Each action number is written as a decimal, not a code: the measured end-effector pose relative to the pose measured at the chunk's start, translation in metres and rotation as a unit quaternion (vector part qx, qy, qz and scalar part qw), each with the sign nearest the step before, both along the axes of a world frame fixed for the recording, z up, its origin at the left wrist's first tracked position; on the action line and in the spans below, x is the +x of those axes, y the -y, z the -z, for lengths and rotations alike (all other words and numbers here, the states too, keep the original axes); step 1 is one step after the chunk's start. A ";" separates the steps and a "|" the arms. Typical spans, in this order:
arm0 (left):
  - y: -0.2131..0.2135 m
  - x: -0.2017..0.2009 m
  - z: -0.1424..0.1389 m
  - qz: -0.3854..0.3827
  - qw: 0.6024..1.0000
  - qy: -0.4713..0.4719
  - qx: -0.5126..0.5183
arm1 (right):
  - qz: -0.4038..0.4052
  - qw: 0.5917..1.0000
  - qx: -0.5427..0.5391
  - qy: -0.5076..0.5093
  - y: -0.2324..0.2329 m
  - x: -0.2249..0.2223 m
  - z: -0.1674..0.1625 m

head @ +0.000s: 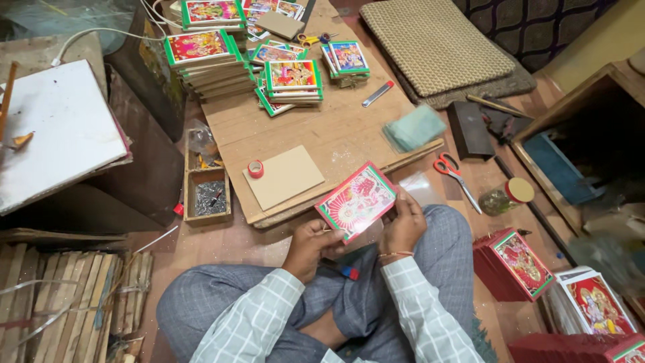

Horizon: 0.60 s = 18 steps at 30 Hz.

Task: The person sits on the floor and wraps red tape around the edges of small framed devotional picture plaques, pressing the tape down and smoothing it by hand. Finished plaques are stacked on the low wooden work table, and the person picks up the next plaque to repeat the process.

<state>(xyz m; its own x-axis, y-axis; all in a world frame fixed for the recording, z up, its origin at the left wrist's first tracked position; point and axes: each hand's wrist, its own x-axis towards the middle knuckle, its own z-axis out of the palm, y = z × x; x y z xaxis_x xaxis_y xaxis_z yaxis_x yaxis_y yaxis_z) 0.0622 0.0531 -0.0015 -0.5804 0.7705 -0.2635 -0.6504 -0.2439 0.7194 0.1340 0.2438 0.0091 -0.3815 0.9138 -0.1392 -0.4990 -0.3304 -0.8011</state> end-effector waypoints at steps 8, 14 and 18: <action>0.013 -0.018 -0.001 -0.105 0.994 0.020 0.005 | -0.063 0.927 0.316 0.192 0.029 0.025 -0.040; 0.026 -0.017 -0.019 -0.021 0.993 -0.113 -0.023 | -0.191 0.535 0.756 0.326 0.051 0.057 -0.125; 0.026 -0.010 -0.016 0.009 0.995 -0.098 -0.004 | -0.268 0.519 0.738 0.336 0.065 0.059 -0.147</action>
